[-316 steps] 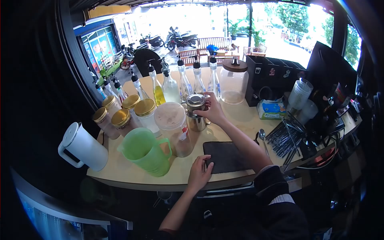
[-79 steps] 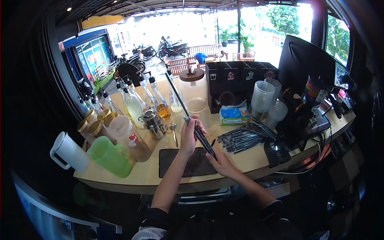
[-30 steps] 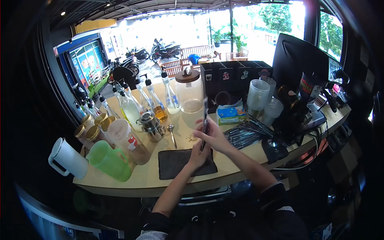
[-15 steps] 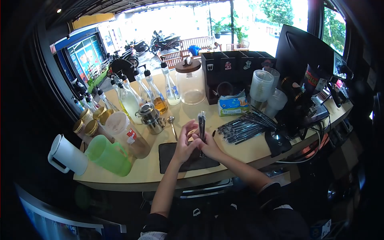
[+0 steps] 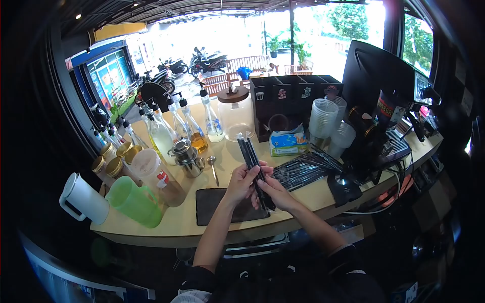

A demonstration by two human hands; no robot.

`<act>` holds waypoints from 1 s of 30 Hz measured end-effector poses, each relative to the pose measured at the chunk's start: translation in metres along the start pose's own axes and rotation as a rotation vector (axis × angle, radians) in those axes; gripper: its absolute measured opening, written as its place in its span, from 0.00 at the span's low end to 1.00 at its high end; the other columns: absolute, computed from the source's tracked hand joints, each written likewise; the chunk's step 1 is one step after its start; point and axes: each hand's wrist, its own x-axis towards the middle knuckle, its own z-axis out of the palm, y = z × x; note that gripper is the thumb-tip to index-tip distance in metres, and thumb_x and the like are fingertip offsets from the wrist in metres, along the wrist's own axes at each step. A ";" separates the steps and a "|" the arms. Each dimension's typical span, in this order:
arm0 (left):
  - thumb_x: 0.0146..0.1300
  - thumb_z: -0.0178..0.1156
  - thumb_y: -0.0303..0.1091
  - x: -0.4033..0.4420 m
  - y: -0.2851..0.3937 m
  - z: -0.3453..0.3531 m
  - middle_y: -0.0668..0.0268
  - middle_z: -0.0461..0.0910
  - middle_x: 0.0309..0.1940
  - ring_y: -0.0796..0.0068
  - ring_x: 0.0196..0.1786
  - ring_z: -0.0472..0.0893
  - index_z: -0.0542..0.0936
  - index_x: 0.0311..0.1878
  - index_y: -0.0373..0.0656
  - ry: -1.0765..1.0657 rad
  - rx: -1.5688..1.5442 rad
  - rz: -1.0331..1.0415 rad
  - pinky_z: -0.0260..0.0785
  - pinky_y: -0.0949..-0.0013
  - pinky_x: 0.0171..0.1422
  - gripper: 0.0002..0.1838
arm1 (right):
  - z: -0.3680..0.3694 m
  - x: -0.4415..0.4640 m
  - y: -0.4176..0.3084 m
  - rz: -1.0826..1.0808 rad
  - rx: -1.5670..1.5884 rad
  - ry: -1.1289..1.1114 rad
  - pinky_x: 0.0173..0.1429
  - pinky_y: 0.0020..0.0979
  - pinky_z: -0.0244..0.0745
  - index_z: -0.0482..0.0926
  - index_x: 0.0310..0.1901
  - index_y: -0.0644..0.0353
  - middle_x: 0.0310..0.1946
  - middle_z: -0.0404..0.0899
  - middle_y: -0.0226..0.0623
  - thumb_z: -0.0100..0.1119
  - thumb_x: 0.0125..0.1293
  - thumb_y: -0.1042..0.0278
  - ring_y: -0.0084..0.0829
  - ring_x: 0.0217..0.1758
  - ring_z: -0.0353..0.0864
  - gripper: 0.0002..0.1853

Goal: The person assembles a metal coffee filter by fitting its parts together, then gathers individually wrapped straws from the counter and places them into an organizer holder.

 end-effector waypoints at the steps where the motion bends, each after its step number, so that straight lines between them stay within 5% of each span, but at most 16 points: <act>1: 0.68 0.50 0.38 0.000 0.000 0.002 0.54 0.79 0.41 0.77 0.32 0.80 0.70 0.52 0.35 -0.005 0.001 -0.003 0.72 0.81 0.27 0.17 | -0.003 -0.003 0.001 -0.003 0.001 0.005 0.31 0.26 0.77 0.65 0.47 0.65 0.31 0.75 0.42 0.39 0.72 0.58 0.30 0.27 0.79 0.17; 6: 0.65 0.54 0.36 0.004 -0.004 0.012 0.57 0.81 0.39 0.84 0.16 0.74 0.76 0.47 0.33 -0.008 0.101 -0.071 0.62 0.82 0.12 0.15 | -0.014 -0.016 -0.001 0.036 0.200 -0.007 0.34 0.29 0.77 0.64 0.48 0.65 0.34 0.75 0.44 0.39 0.71 0.57 0.33 0.30 0.80 0.16; 10: 0.64 0.55 0.35 0.004 -0.007 0.024 0.55 0.81 0.38 0.87 0.18 0.74 0.76 0.47 0.33 0.055 0.089 -0.061 0.59 0.85 0.11 0.15 | -0.014 -0.022 -0.002 0.044 0.183 0.051 0.32 0.26 0.76 0.64 0.47 0.63 0.32 0.75 0.43 0.40 0.71 0.58 0.31 0.28 0.78 0.15; 13: 0.64 0.56 0.34 0.005 -0.009 0.032 0.56 0.81 0.38 0.82 0.24 0.78 0.76 0.47 0.32 0.063 0.253 -0.119 0.67 0.83 0.20 0.14 | -0.019 -0.026 0.002 0.049 0.085 0.100 0.26 0.22 0.70 0.64 0.44 0.59 0.27 0.73 0.36 0.42 0.71 0.59 0.24 0.21 0.73 0.11; 15: 0.63 0.57 0.34 0.012 -0.030 0.033 0.58 0.81 0.38 0.78 0.35 0.80 0.76 0.47 0.33 0.018 0.225 0.031 0.73 0.80 0.35 0.15 | -0.022 -0.032 0.005 0.080 0.095 0.098 0.21 0.19 0.61 0.64 0.39 0.56 0.21 0.67 0.29 0.44 0.70 0.60 0.18 0.17 0.64 0.09; 16: 0.65 0.54 0.35 0.012 -0.032 0.032 0.57 0.79 0.43 0.74 0.47 0.78 0.73 0.51 0.33 -0.048 0.238 -0.007 0.70 0.73 0.51 0.17 | -0.021 -0.037 0.003 0.084 0.130 0.147 0.18 0.18 0.54 0.63 0.37 0.55 0.18 0.62 0.24 0.45 0.70 0.61 0.15 0.15 0.59 0.08; 21: 0.69 0.48 0.38 0.042 -0.062 0.044 0.56 0.74 0.50 0.72 0.53 0.74 0.69 0.55 0.33 0.007 0.187 0.126 0.65 0.69 0.58 0.19 | -0.045 -0.074 -0.019 0.053 0.107 0.341 0.16 0.17 0.48 0.66 0.38 0.55 0.16 0.59 0.22 0.44 0.71 0.61 0.13 0.14 0.55 0.08; 23: 0.67 0.52 0.37 0.060 -0.069 0.062 0.60 0.76 0.48 0.75 0.47 0.76 0.71 0.53 0.36 -0.052 0.418 0.191 0.67 0.71 0.52 0.17 | -0.064 -0.093 -0.027 -0.028 0.148 0.520 0.16 0.17 0.48 0.66 0.39 0.56 0.16 0.58 0.22 0.43 0.71 0.61 0.13 0.14 0.54 0.08; 25: 0.63 0.55 0.35 0.082 -0.078 0.084 0.55 0.74 0.51 0.68 0.52 0.75 0.70 0.54 0.35 -0.141 0.584 0.174 0.65 0.67 0.57 0.18 | -0.078 -0.113 -0.044 -0.102 0.094 0.635 0.16 0.18 0.49 0.66 0.39 0.56 0.16 0.58 0.23 0.43 0.71 0.61 0.14 0.13 0.54 0.08; 27: 0.59 0.57 0.32 0.103 -0.094 0.110 0.54 0.75 0.48 0.61 0.53 0.75 0.71 0.54 0.37 -0.461 1.041 0.417 0.64 0.65 0.59 0.20 | -0.090 -0.134 -0.060 -0.154 0.087 0.674 0.16 0.18 0.49 0.66 0.39 0.56 0.16 0.59 0.23 0.43 0.71 0.61 0.14 0.13 0.54 0.09; 30: 0.51 0.61 0.30 0.139 -0.133 0.138 0.53 0.72 0.52 0.56 0.56 0.71 0.68 0.57 0.38 -0.688 1.216 0.441 0.62 0.61 0.62 0.27 | -0.100 -0.165 -0.077 -0.194 0.049 0.709 0.16 0.18 0.49 0.66 0.39 0.57 0.16 0.58 0.23 0.42 0.71 0.61 0.14 0.13 0.53 0.08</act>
